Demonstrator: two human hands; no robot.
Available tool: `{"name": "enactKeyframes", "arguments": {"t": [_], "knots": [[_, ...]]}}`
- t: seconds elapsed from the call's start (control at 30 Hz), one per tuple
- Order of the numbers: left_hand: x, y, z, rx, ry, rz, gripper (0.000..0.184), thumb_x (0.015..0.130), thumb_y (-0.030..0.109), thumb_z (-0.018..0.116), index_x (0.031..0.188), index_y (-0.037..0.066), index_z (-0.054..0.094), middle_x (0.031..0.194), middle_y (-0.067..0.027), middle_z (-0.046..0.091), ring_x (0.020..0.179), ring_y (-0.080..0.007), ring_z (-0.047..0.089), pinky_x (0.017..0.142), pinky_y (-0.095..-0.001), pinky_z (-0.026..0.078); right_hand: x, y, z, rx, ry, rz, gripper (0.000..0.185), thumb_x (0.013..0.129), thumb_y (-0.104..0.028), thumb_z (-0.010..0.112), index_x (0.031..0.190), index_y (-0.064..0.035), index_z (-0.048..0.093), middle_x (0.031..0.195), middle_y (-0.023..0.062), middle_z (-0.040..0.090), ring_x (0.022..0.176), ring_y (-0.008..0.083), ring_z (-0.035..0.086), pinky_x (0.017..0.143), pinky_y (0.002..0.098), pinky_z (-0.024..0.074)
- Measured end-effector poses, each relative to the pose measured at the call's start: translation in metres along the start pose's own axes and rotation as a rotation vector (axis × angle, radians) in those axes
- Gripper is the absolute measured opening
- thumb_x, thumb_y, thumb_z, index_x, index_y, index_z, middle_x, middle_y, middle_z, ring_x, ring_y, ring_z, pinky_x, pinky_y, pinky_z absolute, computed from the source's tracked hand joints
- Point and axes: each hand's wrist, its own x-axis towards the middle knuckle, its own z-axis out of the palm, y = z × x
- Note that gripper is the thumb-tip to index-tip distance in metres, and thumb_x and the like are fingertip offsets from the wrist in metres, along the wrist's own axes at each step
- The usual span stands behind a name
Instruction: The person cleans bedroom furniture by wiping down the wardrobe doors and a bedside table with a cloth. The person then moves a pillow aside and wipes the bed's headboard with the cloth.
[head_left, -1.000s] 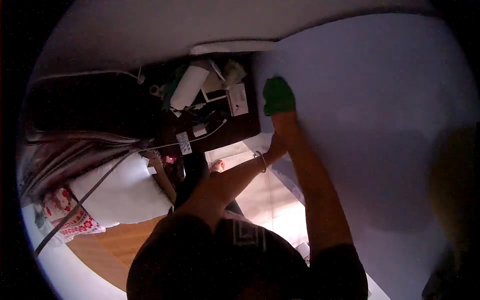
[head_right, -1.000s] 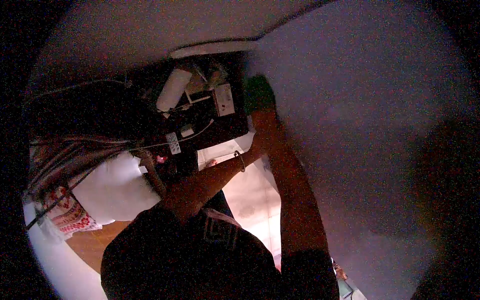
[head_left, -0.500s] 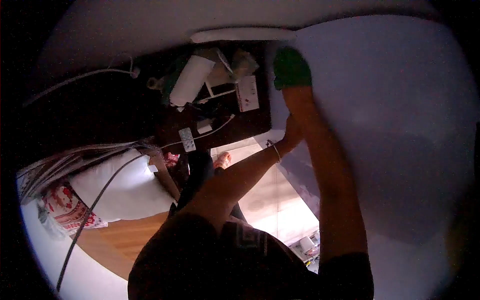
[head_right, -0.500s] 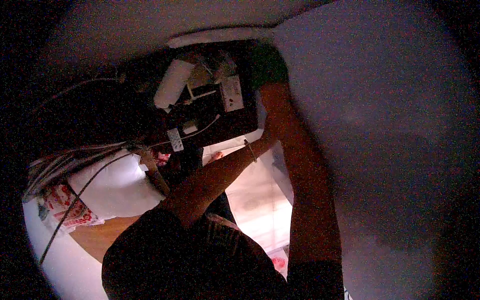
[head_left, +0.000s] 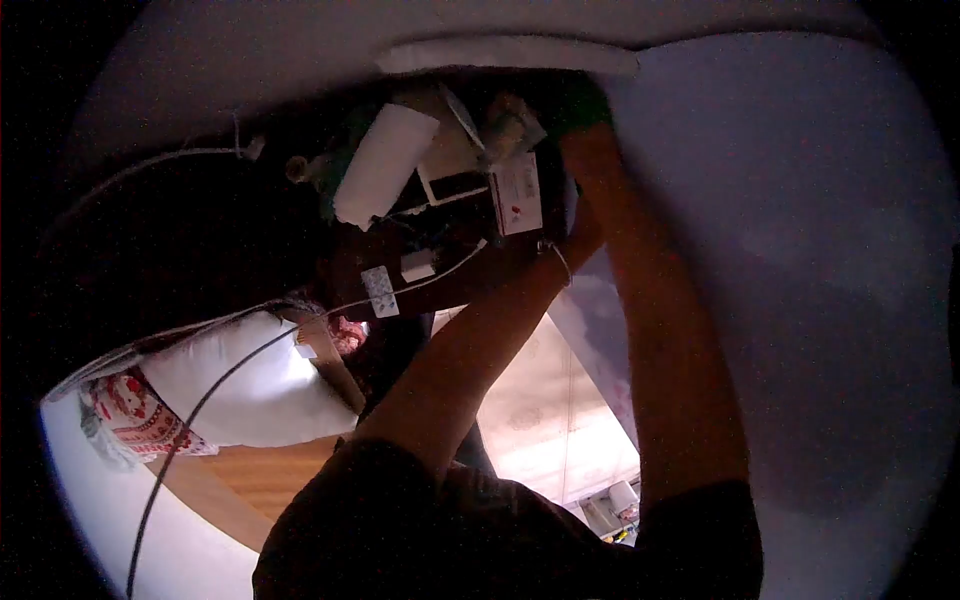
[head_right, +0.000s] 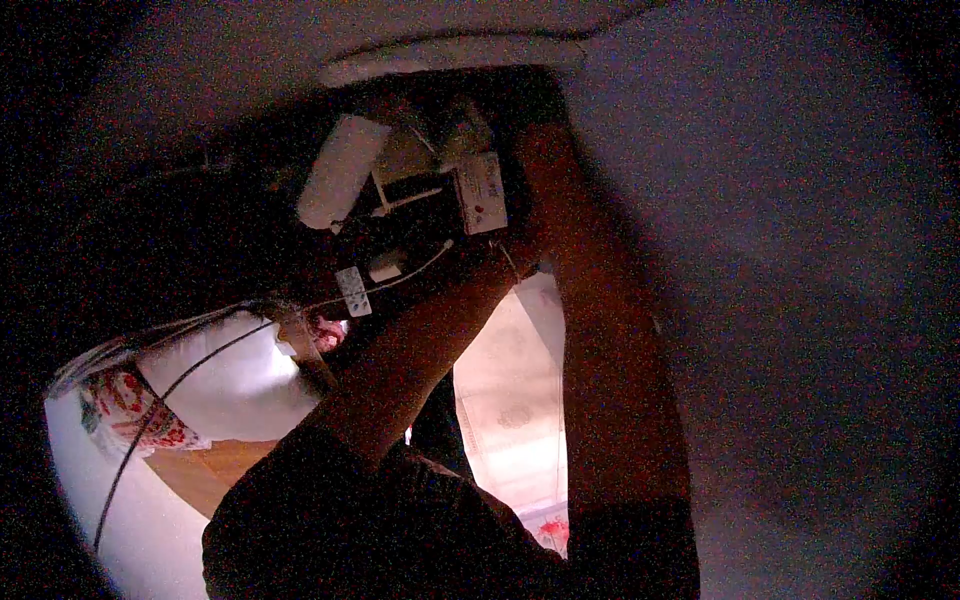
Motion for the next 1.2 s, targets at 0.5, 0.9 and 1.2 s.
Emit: {"name": "enactKeyframes", "arguments": {"t": [0.5,0.9,1.2], "knots": [[-0.119,0.031,0.072,0.015,0.028,-0.091,0.051,0.088,0.027,0.056,0.129,0.003,0.040,0.132,-0.0117,0.044,0.124,-0.0260,0.038,0.102,-0.0326,0.032,-0.121,-0.005,-0.063,0.011,-0.090,-0.017,0.024,0.086,-0.017,0.051,0.105,-0.0054,0.058,0.105,0.0158,0.058,0.100,0.0328,0.052,0.090,0.0407,0.0401],[-0.035,0.007,0.023,0.019,0.071,-0.024,0.050,0.088,0.026,0.056,0.128,0.003,0.040,0.130,-0.0116,0.045,0.122,-0.0254,0.039,0.101,-0.0327,0.033,-0.019,0.006,-0.035,-0.022,-0.140,-0.072,0.023,0.085,-0.016,0.051,0.104,-0.0055,0.059,0.104,0.0158,0.059,0.099,0.0331,0.052,0.090,0.0410,0.0401],[-0.105,-0.017,0.035,-0.034,-0.010,-0.148,0.049,0.088,0.026,0.057,0.128,0.004,0.041,0.129,-0.0116,0.045,0.122,-0.0249,0.039,0.101,-0.0326,0.033,-0.095,-0.008,-0.002,-0.003,-0.105,-0.046,0.022,0.085,-0.016,0.052,0.103,-0.0055,0.059,0.103,0.0158,0.059,0.098,0.0333,0.053,0.089,0.0412,0.0401]]}}
